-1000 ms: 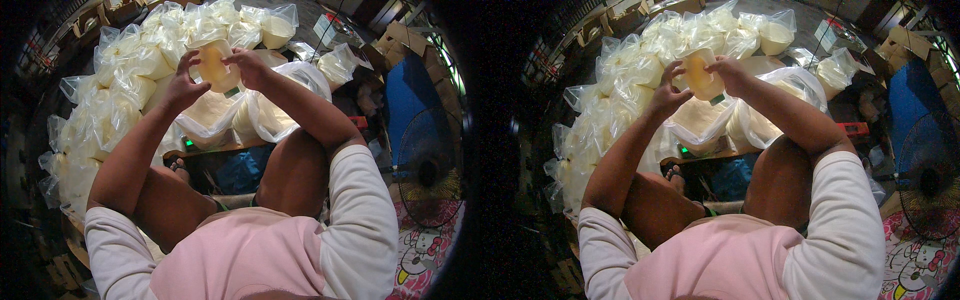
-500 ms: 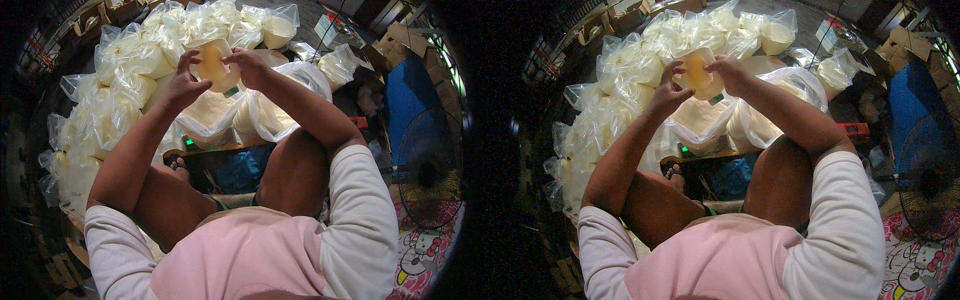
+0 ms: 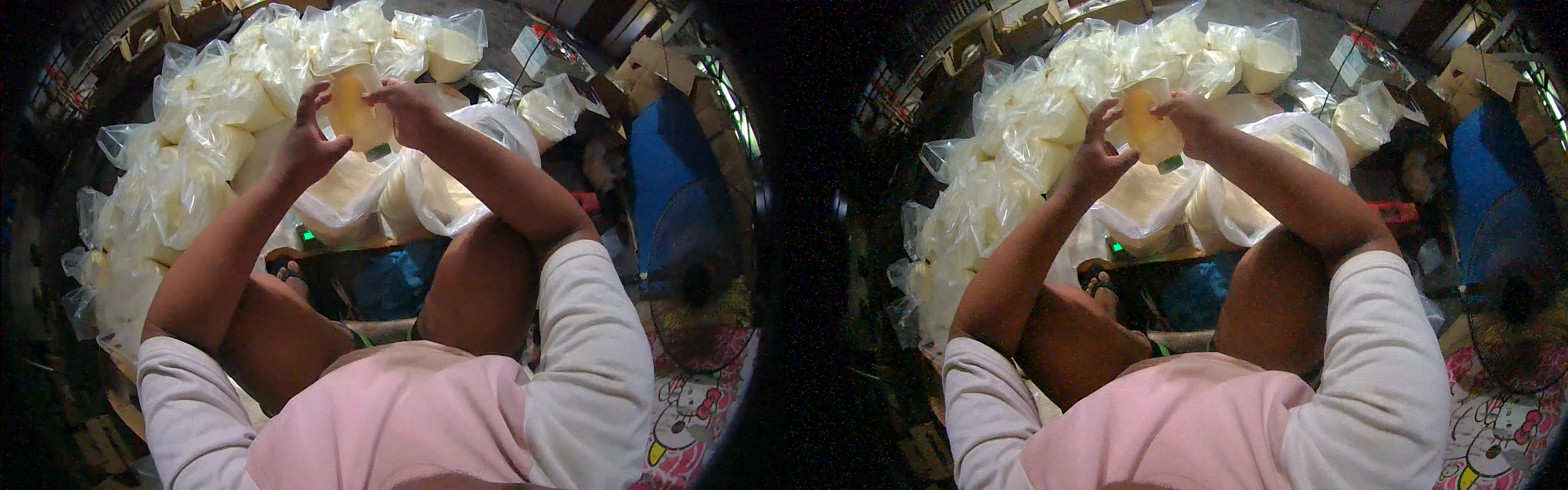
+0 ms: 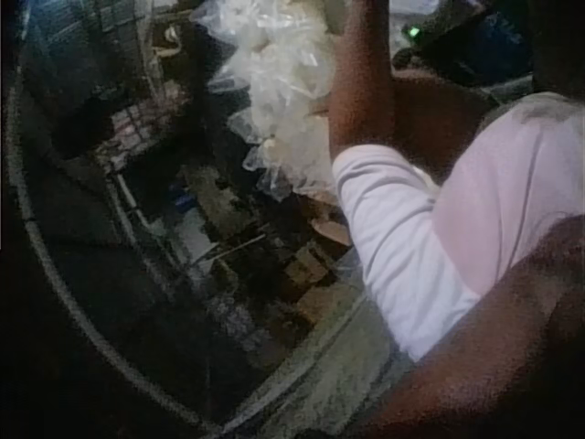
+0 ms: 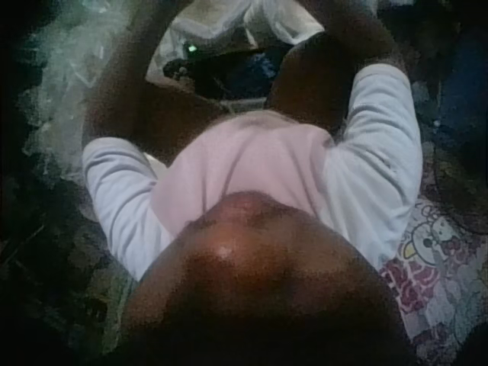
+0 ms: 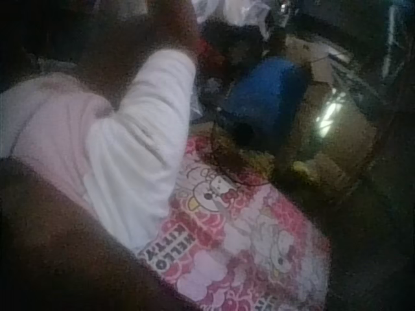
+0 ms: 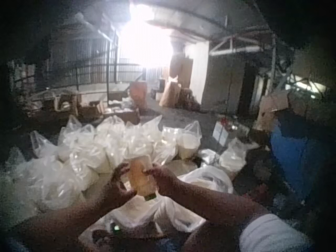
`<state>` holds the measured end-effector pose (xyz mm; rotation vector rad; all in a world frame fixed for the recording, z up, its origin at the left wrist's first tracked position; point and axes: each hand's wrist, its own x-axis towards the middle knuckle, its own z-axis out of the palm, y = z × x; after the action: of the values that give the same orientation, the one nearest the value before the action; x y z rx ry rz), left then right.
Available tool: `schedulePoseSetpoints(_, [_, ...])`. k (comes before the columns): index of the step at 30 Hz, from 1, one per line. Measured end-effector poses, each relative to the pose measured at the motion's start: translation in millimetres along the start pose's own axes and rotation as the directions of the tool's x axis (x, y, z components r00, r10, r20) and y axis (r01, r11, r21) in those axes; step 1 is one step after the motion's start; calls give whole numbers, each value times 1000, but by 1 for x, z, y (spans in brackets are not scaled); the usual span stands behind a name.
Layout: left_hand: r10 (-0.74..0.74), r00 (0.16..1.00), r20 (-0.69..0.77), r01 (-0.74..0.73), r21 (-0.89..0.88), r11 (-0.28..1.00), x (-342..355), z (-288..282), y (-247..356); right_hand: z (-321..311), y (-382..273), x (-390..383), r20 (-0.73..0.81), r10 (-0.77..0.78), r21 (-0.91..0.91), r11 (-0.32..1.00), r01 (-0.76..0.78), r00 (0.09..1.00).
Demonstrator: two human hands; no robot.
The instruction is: The person scoops yellow powder from a large bag into smaller plastic bags on a digital scale. They adjust the amount in each bag by adding or removing powder until the desired weight is reached.
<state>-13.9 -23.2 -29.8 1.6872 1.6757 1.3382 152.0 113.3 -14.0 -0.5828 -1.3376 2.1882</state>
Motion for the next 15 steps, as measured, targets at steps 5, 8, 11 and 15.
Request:
schedulePoseSetpoints(5, [141,990,-13,-141,-4,990,22,16,-2,-88,24,39,185,-351,-615,688,386,918])
schedulePoseSetpoints(8, [31,1000,-2,-31,67,997,16,2,-17,-31,19,26,-110,-108,-225,971,81,988])
schedulePoseSetpoints(11, [77,997,0,-77,54,996,20,11,-12,-18,2,9,-194,45,12,999,-43,980])
schedulePoseSetpoints(15, [91,996,11,-92,90,992,22,13,-20,1,-3,-8,-229,23,-28,999,-30,973])
